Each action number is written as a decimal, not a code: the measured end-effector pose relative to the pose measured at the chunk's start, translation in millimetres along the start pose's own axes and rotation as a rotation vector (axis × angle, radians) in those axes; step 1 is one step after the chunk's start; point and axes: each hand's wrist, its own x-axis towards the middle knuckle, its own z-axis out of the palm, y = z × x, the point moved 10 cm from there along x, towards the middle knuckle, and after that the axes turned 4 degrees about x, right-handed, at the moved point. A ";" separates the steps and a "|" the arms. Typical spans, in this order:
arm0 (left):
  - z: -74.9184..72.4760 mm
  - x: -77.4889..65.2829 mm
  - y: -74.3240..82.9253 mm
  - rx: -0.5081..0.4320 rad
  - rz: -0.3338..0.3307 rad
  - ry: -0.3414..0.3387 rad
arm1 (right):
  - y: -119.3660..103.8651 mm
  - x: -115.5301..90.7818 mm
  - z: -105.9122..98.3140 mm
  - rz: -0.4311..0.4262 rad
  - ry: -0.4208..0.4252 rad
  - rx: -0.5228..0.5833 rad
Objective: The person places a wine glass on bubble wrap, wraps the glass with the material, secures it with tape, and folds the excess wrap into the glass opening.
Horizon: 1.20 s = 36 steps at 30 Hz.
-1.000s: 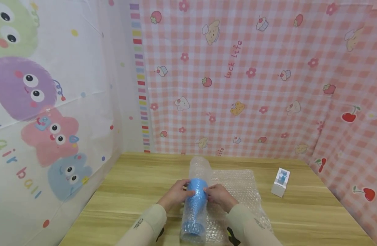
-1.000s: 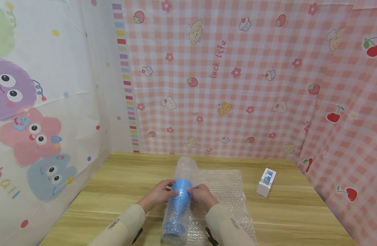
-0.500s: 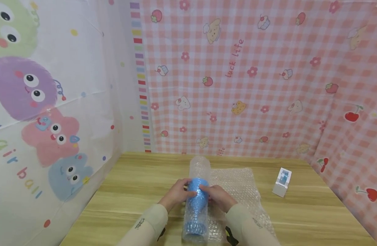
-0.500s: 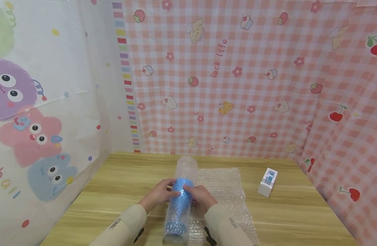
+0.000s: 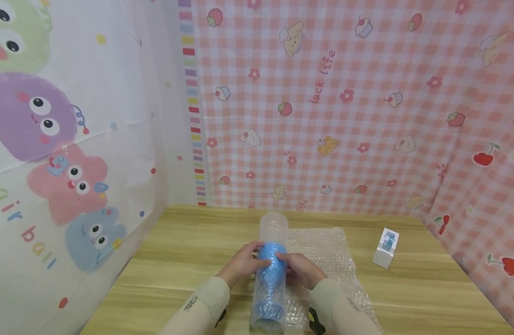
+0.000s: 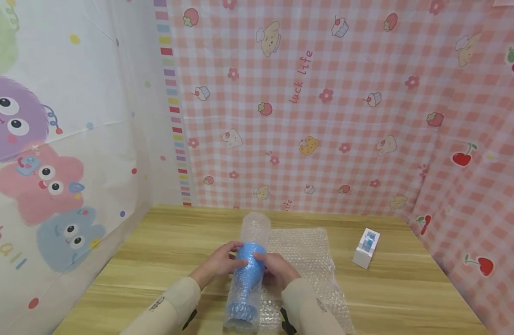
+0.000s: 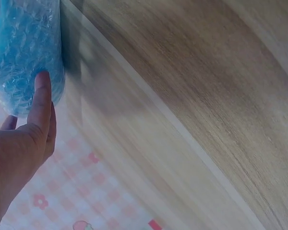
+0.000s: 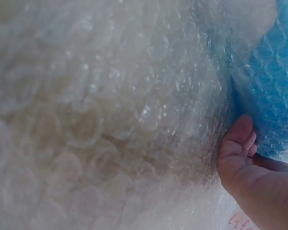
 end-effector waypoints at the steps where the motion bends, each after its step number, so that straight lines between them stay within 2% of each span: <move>1: 0.1 -0.2 0.6 -0.005 0.002 -0.001 | 0.1 -0.5 -0.7 -0.001 0.005 0.001; 7: -0.1 -3.9 4.0 -0.021 0.025 -0.005 | 3.3 -2.9 -4.7 0.006 0.025 -0.031; 14: 2.0 -4.4 3.5 0.001 0.047 -0.018 | 7.5 -7.1 -4.8 -0.015 0.019 0.003; 22: 4.2 -6.0 6.6 0.003 0.043 0.010 | 9.9 -9.5 -9.8 -0.013 0.050 0.001; 26: 4.6 -5.9 8.4 0.025 0.067 0.018 | 11.2 -10.7 -9.6 -0.011 0.044 0.012; 33: 7.3 -6.4 16.7 0.060 0.148 0.026 | 13.6 -13.9 -12.7 -0.001 0.060 0.034; 36: 8.5 -6.7 16.5 0.058 0.145 0.027 | 13.9 -15.1 -14.5 0.011 0.074 0.038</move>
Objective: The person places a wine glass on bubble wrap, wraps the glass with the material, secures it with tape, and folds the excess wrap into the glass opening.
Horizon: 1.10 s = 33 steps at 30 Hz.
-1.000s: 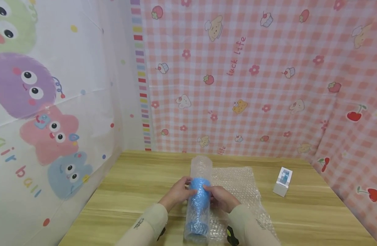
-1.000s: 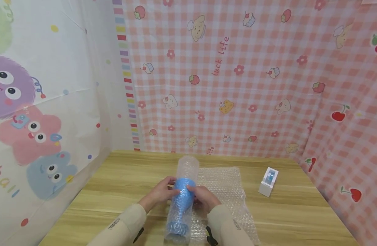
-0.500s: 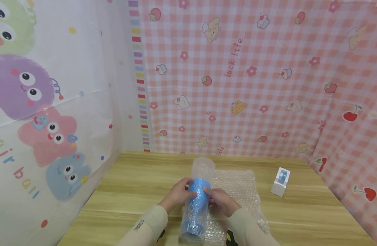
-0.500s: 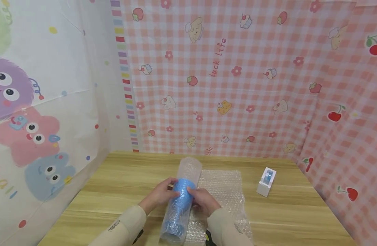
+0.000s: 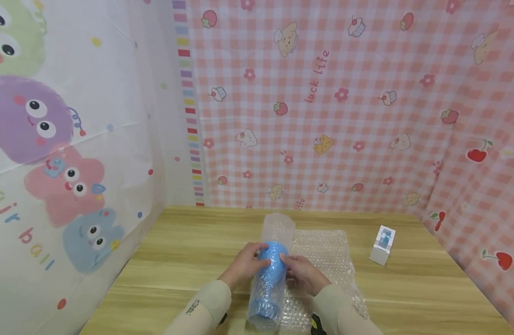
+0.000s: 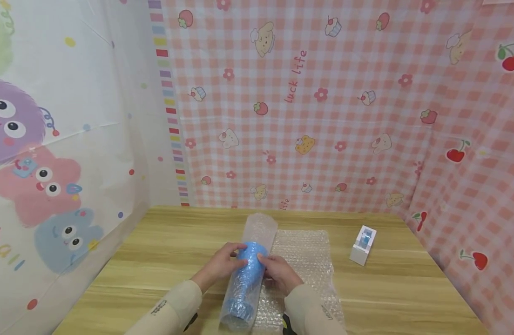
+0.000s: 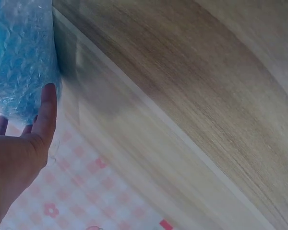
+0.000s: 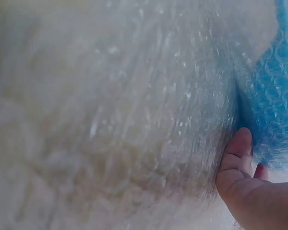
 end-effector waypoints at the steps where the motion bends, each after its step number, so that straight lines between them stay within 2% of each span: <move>1: 0.2 -0.1 -0.3 -0.002 -0.001 0.001 | -0.1 0.0 -0.5 0.000 0.004 0.003; 12: 0.5 -1.4 5.8 0.004 0.026 -0.004 | -7.9 -2.5 -9.6 -0.100 0.082 -0.045; 16: 0.5 -2.1 5.1 -0.012 -0.001 -0.008 | -11.4 -2.9 -10.6 -0.106 0.104 -0.023; 21: 2.0 -1.2 5.2 -0.017 -0.007 -0.010 | -18.0 -4.4 -7.5 -0.116 0.078 -0.021; 25: 5.1 1.2 6.8 -0.008 -0.012 -0.014 | -22.3 -6.4 -5.1 -0.123 0.062 -0.054; 30: 8.8 4.6 11.2 0.028 -0.018 -0.028 | -23.3 -8.3 -6.3 -0.103 0.099 -0.139; 33: 8.0 5.2 10.0 0.013 -0.053 -0.029 | -25.5 -9.7 -5.4 -0.109 0.121 -0.177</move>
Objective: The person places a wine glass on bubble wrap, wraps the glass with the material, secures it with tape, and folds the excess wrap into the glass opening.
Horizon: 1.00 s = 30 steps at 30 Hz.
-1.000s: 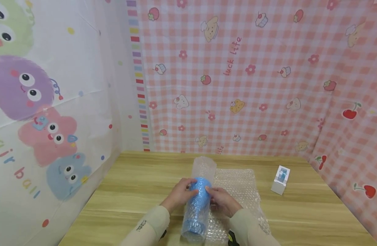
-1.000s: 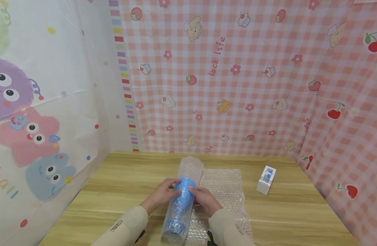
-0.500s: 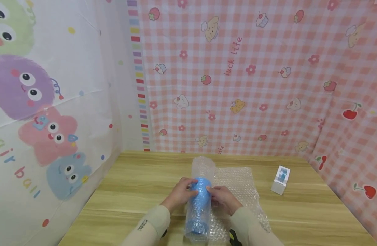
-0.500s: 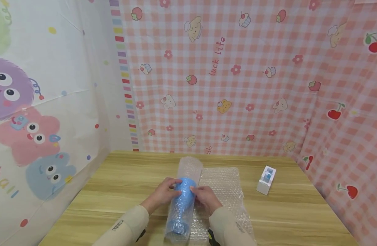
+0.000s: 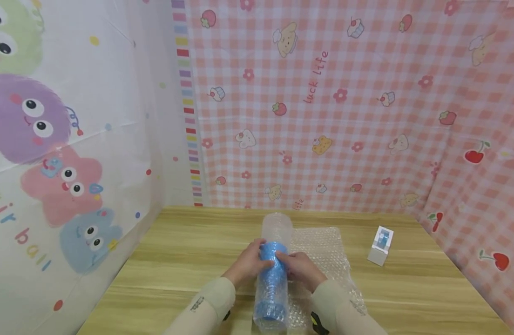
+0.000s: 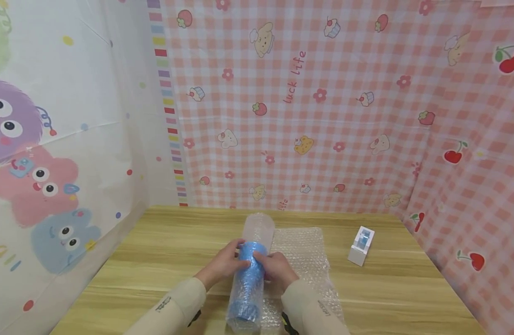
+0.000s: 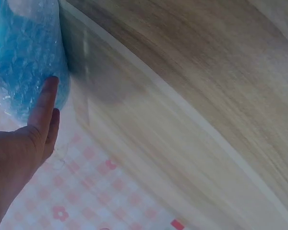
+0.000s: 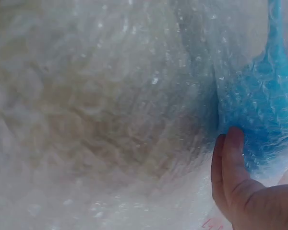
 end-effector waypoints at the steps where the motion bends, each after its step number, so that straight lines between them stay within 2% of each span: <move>1: -0.8 -0.3 -1.2 -0.005 -0.012 -0.001 | -1.3 -0.6 0.7 0.002 0.010 -0.011; 6: -3.2 -0.7 -10.2 -0.063 -0.054 -0.026 | -4.6 1.2 3.2 0.016 0.058 -0.049; 9: -1.3 0.5 -19.0 -0.135 -0.094 -0.047 | -4.0 2.6 5.0 0.028 0.060 -0.059; 13: 0.7 1.4 -25.6 -0.193 -0.140 -0.064 | -4.1 3.5 8.9 0.031 0.022 -0.056; 18: 1.8 2.3 -27.1 -0.229 -0.162 -0.069 | -3.4 6.5 12.1 0.020 -0.060 -0.013; 22: 4.1 2.6 -27.5 -0.250 -0.162 -0.079 | -0.7 8.6 12.8 0.012 -0.112 0.039; 30: 4.8 2.4 -30.9 -0.243 -0.154 -0.100 | 2.6 6.5 15.4 0.029 -0.159 0.053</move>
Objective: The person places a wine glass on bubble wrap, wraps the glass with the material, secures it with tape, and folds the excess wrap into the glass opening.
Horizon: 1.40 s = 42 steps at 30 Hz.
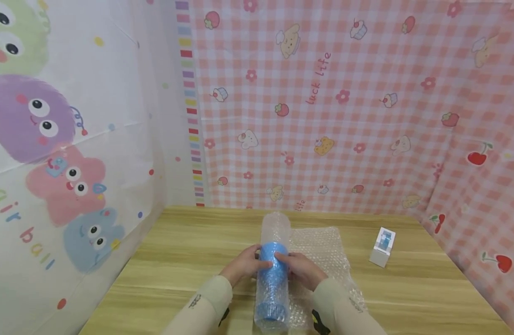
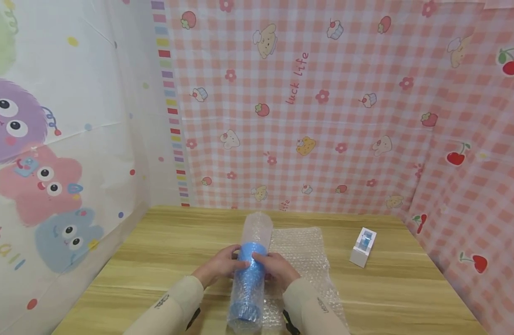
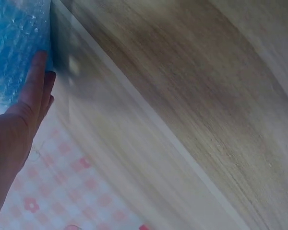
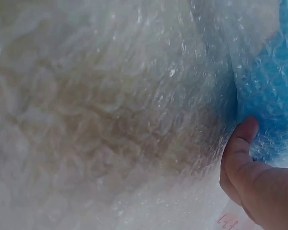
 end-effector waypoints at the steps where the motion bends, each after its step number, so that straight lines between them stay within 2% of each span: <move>1: -0.3 -0.1 -0.7 -0.002 0.000 -0.006 | 0.0 0.1 0.9 -0.002 -0.006 0.003; 7: -1.7 -1.7 -0.2 0.008 -0.004 -0.024 | 2.7 4.3 2.5 -0.005 -0.021 0.047; 13: 1.7 -2.1 4.7 0.031 0.011 -0.024 | 13.0 8.6 -2.9 0.055 0.011 0.100; 18: 1.2 -4.7 5.3 0.045 0.010 -0.007 | 14.7 8.7 -2.4 0.065 0.003 0.103; 26: -3.8 -6.4 7.8 0.176 0.033 0.071 | 11.7 4.7 -5.6 0.079 0.049 0.042; 31: -4.2 -4.2 17.2 0.232 0.120 0.131 | 15.4 3.9 -9.6 0.115 0.094 -0.046; 35: -1.4 -4.8 24.1 0.262 0.172 0.118 | 16.4 4.5 -10.7 0.137 0.097 -0.062; 42: -0.2 -8.7 28.6 0.288 0.169 0.091 | 15.9 5.2 -14.1 0.154 0.084 -0.084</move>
